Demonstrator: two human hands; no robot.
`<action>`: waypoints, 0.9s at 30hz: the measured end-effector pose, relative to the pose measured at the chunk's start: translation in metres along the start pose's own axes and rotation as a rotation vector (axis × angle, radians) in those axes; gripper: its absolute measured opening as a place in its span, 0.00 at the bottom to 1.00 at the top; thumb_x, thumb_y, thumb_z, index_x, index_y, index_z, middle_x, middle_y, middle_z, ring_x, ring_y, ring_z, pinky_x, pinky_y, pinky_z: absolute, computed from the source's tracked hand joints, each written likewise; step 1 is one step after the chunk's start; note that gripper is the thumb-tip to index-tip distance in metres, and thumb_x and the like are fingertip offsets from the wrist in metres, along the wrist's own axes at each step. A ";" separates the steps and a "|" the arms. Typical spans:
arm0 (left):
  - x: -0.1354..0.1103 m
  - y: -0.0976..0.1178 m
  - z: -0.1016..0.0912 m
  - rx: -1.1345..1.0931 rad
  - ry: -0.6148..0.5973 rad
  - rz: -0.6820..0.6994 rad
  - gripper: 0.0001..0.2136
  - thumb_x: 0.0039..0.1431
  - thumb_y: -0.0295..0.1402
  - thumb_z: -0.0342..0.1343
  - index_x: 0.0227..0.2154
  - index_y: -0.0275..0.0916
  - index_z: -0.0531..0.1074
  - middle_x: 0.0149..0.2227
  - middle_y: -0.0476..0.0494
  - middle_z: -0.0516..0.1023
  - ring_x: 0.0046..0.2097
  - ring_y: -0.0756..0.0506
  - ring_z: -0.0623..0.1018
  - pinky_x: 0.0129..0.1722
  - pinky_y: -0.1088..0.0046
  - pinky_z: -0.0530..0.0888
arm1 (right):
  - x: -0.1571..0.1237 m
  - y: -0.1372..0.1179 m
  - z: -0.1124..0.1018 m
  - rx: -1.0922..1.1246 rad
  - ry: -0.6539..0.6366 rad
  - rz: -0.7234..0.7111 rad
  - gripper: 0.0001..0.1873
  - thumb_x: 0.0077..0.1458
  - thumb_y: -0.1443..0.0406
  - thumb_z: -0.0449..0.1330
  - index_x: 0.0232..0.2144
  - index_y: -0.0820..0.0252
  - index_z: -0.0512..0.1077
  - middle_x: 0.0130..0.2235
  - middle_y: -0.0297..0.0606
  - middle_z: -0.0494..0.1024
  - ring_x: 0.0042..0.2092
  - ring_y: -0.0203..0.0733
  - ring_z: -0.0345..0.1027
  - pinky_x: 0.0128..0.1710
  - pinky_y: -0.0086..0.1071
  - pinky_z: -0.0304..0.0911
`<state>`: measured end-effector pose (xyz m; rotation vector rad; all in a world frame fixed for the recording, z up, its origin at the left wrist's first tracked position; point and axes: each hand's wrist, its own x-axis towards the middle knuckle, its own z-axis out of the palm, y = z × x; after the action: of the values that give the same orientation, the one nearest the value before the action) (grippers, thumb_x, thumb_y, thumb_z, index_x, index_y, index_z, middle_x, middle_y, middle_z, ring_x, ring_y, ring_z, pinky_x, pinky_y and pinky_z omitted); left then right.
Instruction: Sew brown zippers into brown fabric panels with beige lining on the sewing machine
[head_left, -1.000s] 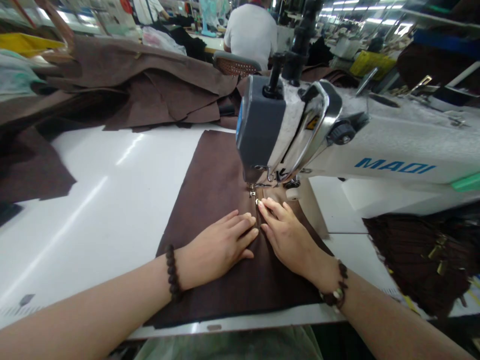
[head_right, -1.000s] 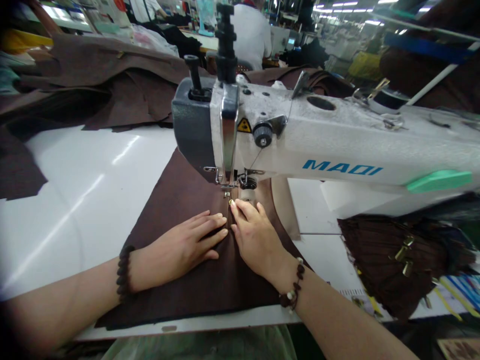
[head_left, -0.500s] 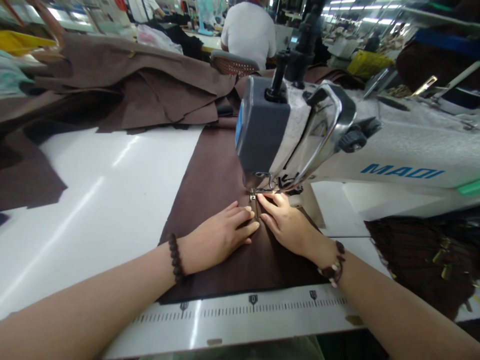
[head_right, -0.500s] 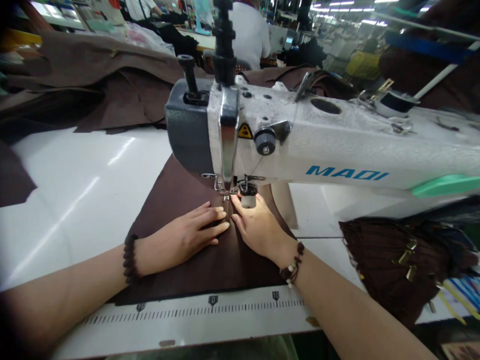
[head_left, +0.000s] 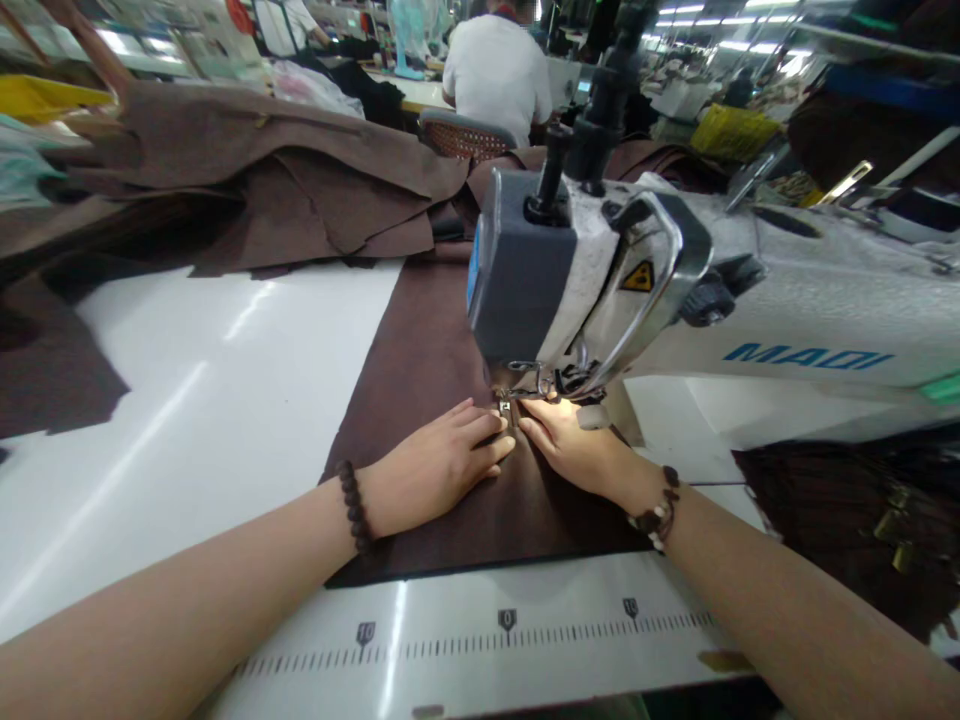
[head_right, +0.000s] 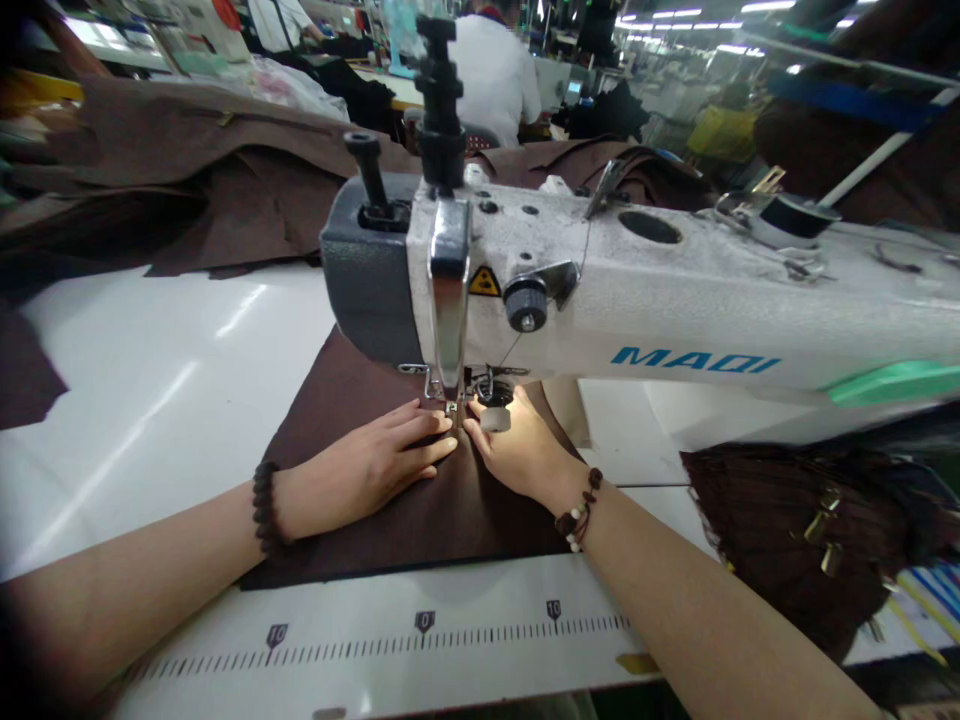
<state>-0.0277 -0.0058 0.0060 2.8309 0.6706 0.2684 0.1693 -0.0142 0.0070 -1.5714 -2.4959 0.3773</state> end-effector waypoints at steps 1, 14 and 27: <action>0.000 -0.001 0.000 0.001 -0.003 0.002 0.12 0.63 0.31 0.45 0.47 0.36 0.66 0.46 0.39 0.68 0.50 0.42 0.67 0.56 0.56 0.60 | 0.000 0.000 0.000 -0.004 0.001 0.000 0.14 0.60 0.67 0.46 0.42 0.63 0.69 0.42 0.42 0.74 0.44 0.42 0.67 0.49 0.38 0.58; 0.008 -0.018 0.001 0.014 0.074 0.052 0.11 0.63 0.30 0.46 0.45 0.36 0.67 0.45 0.38 0.67 0.51 0.42 0.66 0.51 0.61 0.67 | 0.013 0.009 0.004 0.068 0.042 0.065 0.16 0.60 0.66 0.45 0.38 0.62 0.72 0.40 0.41 0.76 0.45 0.39 0.69 0.48 0.32 0.62; 0.009 -0.023 0.004 0.008 0.088 0.069 0.11 0.64 0.31 0.44 0.45 0.34 0.67 0.46 0.36 0.67 0.52 0.41 0.65 0.50 0.61 0.68 | 0.018 0.018 0.010 0.129 0.085 0.019 0.17 0.60 0.66 0.44 0.36 0.64 0.72 0.40 0.43 0.76 0.46 0.39 0.68 0.50 0.32 0.62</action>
<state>-0.0286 0.0177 -0.0024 2.8679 0.5933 0.4047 0.1739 0.0076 -0.0079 -1.5293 -2.3459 0.4545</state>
